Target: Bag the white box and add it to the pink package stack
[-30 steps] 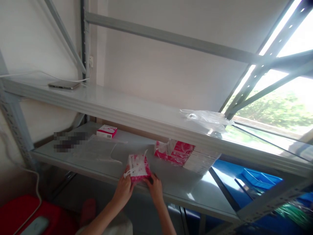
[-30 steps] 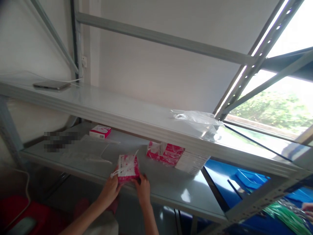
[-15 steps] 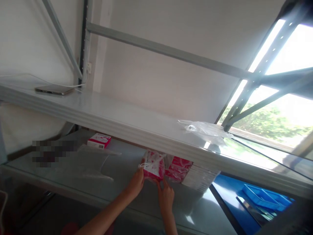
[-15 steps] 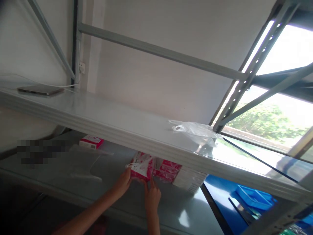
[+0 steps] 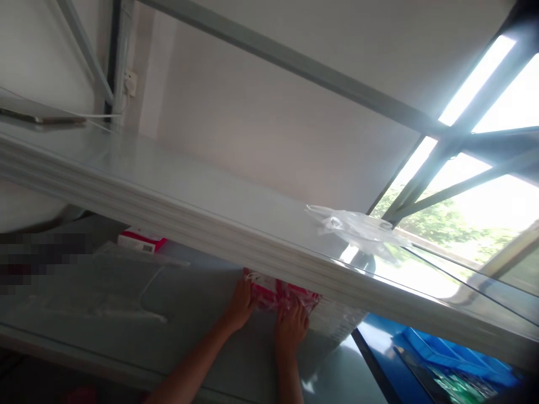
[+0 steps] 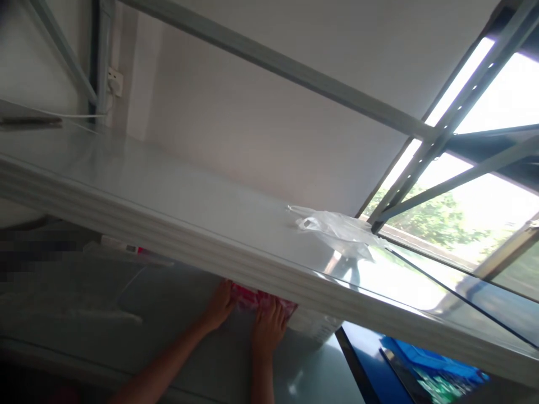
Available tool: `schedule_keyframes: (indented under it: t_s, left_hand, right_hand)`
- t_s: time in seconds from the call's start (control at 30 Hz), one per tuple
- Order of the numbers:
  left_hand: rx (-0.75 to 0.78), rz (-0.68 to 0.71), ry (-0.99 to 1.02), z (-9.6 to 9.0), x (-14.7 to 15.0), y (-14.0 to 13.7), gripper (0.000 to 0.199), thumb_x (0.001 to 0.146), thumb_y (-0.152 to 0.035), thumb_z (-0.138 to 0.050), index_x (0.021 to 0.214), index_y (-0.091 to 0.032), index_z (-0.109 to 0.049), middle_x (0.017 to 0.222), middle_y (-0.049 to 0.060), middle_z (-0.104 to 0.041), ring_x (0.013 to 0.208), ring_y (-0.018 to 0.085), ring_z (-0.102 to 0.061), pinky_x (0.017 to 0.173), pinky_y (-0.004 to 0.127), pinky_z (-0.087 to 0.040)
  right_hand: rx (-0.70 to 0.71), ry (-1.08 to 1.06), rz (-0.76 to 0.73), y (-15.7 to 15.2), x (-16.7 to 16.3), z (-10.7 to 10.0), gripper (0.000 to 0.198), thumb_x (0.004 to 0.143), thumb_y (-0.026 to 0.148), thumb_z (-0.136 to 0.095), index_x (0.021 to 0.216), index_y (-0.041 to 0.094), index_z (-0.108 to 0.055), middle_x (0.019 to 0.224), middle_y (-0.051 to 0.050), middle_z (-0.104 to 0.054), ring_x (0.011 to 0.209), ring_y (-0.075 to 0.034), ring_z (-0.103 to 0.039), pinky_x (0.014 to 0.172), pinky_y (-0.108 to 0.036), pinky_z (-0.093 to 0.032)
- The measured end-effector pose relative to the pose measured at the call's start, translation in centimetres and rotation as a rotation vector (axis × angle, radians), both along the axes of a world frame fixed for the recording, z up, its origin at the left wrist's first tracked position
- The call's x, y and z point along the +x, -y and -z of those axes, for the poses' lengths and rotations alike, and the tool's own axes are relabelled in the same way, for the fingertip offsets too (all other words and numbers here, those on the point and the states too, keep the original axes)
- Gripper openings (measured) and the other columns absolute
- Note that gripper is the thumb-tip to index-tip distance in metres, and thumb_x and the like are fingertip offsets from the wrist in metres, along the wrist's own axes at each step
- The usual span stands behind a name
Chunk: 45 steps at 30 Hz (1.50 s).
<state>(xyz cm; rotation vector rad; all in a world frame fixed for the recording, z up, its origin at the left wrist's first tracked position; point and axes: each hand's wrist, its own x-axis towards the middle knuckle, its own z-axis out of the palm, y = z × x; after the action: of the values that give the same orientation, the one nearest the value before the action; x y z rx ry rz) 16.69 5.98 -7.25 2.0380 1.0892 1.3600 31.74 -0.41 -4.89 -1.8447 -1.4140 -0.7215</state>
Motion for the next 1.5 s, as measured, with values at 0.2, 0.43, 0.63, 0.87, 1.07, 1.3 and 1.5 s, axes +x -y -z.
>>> schedule_keyframes:
  t_s: [0.2,0.43,0.63,0.87,1.07,1.3,1.5]
  left_hand:
    - [0.125,-0.272,-0.151,-2.6,-2.3,1.3,0.047,0.091,-0.052,-0.038,0.114,-0.012,-0.049,0.11,0.014,-0.056,0.107,0.027,-0.052,0.092,0.043,-0.039]
    - [0.041,-0.227,-0.434,-2.9,-2.9,0.9,0.037,0.092,-0.048,-0.039,0.084,-0.017,-0.059,0.076,0.007,-0.064,0.076,0.021,-0.06,0.076,0.033,-0.043]
    - [0.039,-0.129,-0.407,-2.1,-2.4,0.3,0.024,0.095,-0.03,-0.04,0.092,-0.016,-0.058,0.09,0.008,-0.065,0.088,0.021,-0.06,0.081,0.034,-0.044]
    - [-0.033,-0.169,-0.386,-2.7,-2.1,0.0,0.021,0.095,-0.023,-0.04,0.092,-0.015,-0.06,0.088,0.007,-0.066,0.085,0.02,-0.062,0.079,0.031,-0.044]
    - [-0.081,-0.139,-0.388,-2.6,-1.9,-0.4,0.028,0.096,-0.023,-0.035,0.091,-0.016,-0.062,0.088,0.006,-0.067,0.083,0.019,-0.064,0.073,0.027,-0.045]
    - [-0.058,-0.193,-0.33,-2.2,-2.0,-0.5,0.023,0.092,-0.036,-0.047,0.095,-0.018,-0.061,0.089,0.005,-0.067,0.081,0.019,-0.063,0.073,0.027,-0.044]
    - [0.01,-0.201,-0.288,-2.2,-1.9,-0.4,0.019,0.092,-0.028,-0.048,0.086,-0.017,-0.062,0.086,0.004,-0.064,0.082,0.017,-0.06,0.074,0.026,-0.043]
  right_hand:
    - [-0.299,0.014,-0.006,0.3,-0.2,0.4,0.053,0.095,0.041,-0.022,0.095,0.014,-0.068,0.075,-0.015,-0.067,0.067,-0.022,-0.063,0.063,-0.031,-0.044]
    - [-0.405,-0.039,-0.027,-0.4,-0.7,0.4,0.053,0.096,0.041,-0.019,0.118,0.017,-0.061,0.076,-0.015,-0.069,0.061,-0.022,-0.065,0.057,-0.029,-0.044]
    - [-0.382,-0.13,-0.058,-0.7,-0.2,0.7,0.06,0.096,0.043,-0.012,0.124,0.011,-0.055,0.082,-0.018,-0.068,0.063,-0.022,-0.065,0.058,-0.03,-0.045]
    - [-0.391,-0.134,-0.081,-0.9,-0.5,0.5,0.055,0.096,0.041,-0.015,0.122,0.013,-0.055,0.088,-0.015,-0.068,0.072,-0.022,-0.065,0.061,-0.028,-0.044]
    - [-0.402,-0.183,-0.127,-1.2,-0.6,0.5,0.051,0.096,0.042,-0.018,0.11,0.014,-0.058,0.089,-0.011,-0.067,0.071,-0.02,-0.064,0.058,-0.026,-0.043]
    - [-0.406,-0.209,-0.131,-1.3,-0.6,0.3,0.046,0.095,0.039,-0.02,0.111,0.016,-0.057,0.102,-0.012,-0.065,0.075,-0.02,-0.064,0.06,-0.027,-0.044]
    - [-0.393,-0.223,-0.149,-1.2,-0.7,0.3,0.044,0.095,0.038,-0.022,0.108,0.015,-0.057,0.099,-0.011,-0.065,0.075,-0.019,-0.064,0.059,-0.026,-0.043]
